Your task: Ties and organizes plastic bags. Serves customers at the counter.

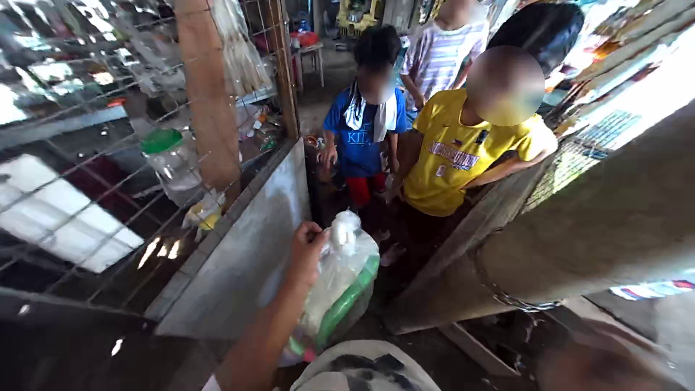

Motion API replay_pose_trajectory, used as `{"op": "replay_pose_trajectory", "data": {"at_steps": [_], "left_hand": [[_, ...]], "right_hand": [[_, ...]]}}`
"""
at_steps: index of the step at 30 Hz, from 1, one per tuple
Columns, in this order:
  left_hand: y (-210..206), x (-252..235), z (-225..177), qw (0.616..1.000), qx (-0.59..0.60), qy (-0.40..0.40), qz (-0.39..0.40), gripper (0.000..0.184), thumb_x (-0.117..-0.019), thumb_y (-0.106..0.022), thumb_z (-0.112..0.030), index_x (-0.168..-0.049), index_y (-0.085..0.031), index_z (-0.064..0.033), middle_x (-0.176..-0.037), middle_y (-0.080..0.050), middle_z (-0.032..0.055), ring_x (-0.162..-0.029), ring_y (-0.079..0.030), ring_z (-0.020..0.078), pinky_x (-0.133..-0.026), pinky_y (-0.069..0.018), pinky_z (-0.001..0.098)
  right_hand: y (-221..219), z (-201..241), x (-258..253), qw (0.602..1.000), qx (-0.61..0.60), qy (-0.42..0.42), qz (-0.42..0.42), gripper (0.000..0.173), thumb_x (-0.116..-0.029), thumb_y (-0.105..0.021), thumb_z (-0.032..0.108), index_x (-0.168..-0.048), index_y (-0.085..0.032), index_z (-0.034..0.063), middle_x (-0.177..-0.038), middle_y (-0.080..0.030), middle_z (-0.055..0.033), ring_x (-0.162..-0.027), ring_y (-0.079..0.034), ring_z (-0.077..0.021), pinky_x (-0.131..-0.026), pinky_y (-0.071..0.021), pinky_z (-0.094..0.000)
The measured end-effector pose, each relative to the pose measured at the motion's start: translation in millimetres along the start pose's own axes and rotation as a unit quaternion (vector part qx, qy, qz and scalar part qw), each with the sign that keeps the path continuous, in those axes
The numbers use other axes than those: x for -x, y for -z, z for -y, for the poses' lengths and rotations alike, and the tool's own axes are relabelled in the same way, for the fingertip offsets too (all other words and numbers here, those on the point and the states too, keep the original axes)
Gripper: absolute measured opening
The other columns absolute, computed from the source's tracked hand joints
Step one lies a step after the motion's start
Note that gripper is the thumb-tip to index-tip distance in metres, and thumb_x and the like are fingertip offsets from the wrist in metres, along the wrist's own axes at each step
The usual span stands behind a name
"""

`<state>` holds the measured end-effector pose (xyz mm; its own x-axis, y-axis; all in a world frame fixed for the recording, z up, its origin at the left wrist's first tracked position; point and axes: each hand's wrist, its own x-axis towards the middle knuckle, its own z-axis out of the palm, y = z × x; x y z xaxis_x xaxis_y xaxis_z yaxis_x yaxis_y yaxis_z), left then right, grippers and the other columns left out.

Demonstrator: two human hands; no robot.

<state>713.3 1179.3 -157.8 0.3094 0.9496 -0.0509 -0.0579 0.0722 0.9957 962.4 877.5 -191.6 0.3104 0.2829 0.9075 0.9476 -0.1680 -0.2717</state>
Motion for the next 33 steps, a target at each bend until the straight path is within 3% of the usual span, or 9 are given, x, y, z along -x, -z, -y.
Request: {"op": "replay_pose_trajectory", "data": {"at_steps": [2,5,9,15,19,21,25,29,33], "left_hand": [[-5.2,-30.2,4.0,0.999,0.026,-0.001,0.025,0.009,-0.0960,-0.060,0.002,-0.103,-0.055,0.0001,-0.079,-0.060,-0.0016,-0.071,-0.059,0.0035,-0.070,-0.0527,0.0227],[-15.2,-68.4,8.9,0.996,0.057,-0.006,0.064,0.009,-0.0955,-0.060,0.003,-0.102,-0.055,-0.0012,-0.077,-0.060,-0.0024,-0.070,-0.059,0.0033,-0.068,-0.0531,0.0226],[-36.9,-113.6,13.6,0.989,0.053,-0.036,0.133,0.012,-0.0937,-0.059,0.004,-0.105,-0.056,0.0023,-0.080,-0.059,-0.0021,-0.071,-0.057,0.0023,-0.069,-0.0514,0.0212],[-85.5,-208.1,-2.4,0.980,0.065,-0.086,0.167,0.014,-0.0926,-0.060,0.004,-0.106,-0.057,0.0022,-0.074,-0.057,-0.0055,-0.064,-0.054,-0.0001,-0.064,-0.0481,0.0181],[-115.8,-257.6,-17.5,0.976,0.039,-0.118,0.182,0.016,-0.0935,-0.062,0.001,-0.108,-0.058,0.0046,-0.078,-0.059,-0.0039,-0.069,-0.056,0.0001,-0.068,-0.0503,0.0196],[-129.4,-281.3,-24.4,0.971,0.011,-0.139,0.195,0.018,-0.0947,-0.063,-0.003,-0.110,-0.058,0.0054,-0.076,-0.060,-0.0038,-0.067,-0.056,-0.0006,-0.066,-0.0497,0.0192],[-146.8,-331.9,-21.4,0.947,-0.010,-0.217,0.235,0.027,-0.0991,-0.057,-0.009,-0.117,-0.053,0.0097,-0.090,-0.065,-0.0003,-0.078,-0.060,-0.0025,-0.073,-0.0529,0.0190],[-166.1,-394.4,-19.5,0.919,-0.038,-0.319,0.230,0.049,-0.0959,-0.065,-0.017,-0.128,-0.052,0.0173,-0.113,-0.066,0.0171,-0.098,-0.066,0.0076,-0.087,-0.0557,0.0247],[-201.5,-443.7,-27.8,0.901,-0.055,-0.375,0.210,0.038,-0.0916,-0.070,-0.009,-0.122,-0.063,0.0128,-0.120,-0.065,0.0238,-0.104,-0.069,0.0185,-0.089,-0.0596,0.0307]], "right_hand": [[-90.9,50.9,1.1,0.989,-0.087,0.060,0.102,0.014,-0.1046,-0.056,0.022,-0.107,-0.064,0.0108,-0.109,-0.066,-0.0090,-0.106,-0.064,-0.0174,-0.093,-0.0516,-0.0288],[-204.9,89.1,-13.0,0.968,-0.145,0.104,0.178,0.020,-0.1016,-0.061,0.024,-0.118,-0.067,0.0132,-0.117,-0.069,-0.0119,-0.111,-0.067,-0.0251,-0.096,-0.0548,-0.0383],[-292.8,105.3,-52.2,0.956,-0.119,0.075,0.257,0.029,-0.0914,-0.064,0.002,-0.120,-0.069,-0.0014,-0.120,-0.071,-0.0205,-0.111,-0.069,-0.0395,-0.087,-0.0600,-0.0511],[-347.4,59.6,-119.6,0.964,-0.081,-0.008,0.252,0.027,-0.0860,-0.072,0.002,-0.111,-0.069,-0.0074,-0.110,-0.071,-0.0260,-0.099,-0.073,-0.0411,-0.081,-0.0615,-0.0515],[-392.9,11.2,-157.1,0.980,-0.108,0.058,0.159,0.025,-0.0820,-0.069,0.004,-0.104,-0.068,-0.0077,-0.103,-0.071,-0.0254,-0.090,-0.074,-0.0348,-0.076,-0.0621,-0.0416],[-413.6,-12.2,-184.2,0.981,-0.125,0.099,0.114,0.023,-0.0855,-0.067,0.008,-0.104,-0.066,-0.0051,-0.099,-0.071,-0.0234,-0.088,-0.073,-0.0288,-0.076,-0.0608,-0.0334],[-448.6,-42.2,-231.7,0.969,-0.179,0.148,0.083,0.021,-0.0893,-0.068,0.010,-0.107,-0.063,0.0006,-0.096,-0.068,-0.0187,-0.089,-0.069,-0.0208,-0.081,-0.0563,-0.0225],[-482.5,-65.4,-270.8,0.960,-0.226,0.132,0.101,0.019,-0.0850,-0.068,0.007,-0.102,-0.067,-0.0021,-0.097,-0.071,-0.0187,-0.088,-0.069,-0.0174,-0.079,-0.0551,-0.0205],[-514.2,-97.7,-296.1,0.960,-0.231,0.118,0.103,0.019,-0.0831,-0.067,0.007,-0.098,-0.068,-0.0045,-0.095,-0.071,-0.0175,-0.086,-0.069,-0.0157,-0.077,-0.0559,-0.0222]]}}
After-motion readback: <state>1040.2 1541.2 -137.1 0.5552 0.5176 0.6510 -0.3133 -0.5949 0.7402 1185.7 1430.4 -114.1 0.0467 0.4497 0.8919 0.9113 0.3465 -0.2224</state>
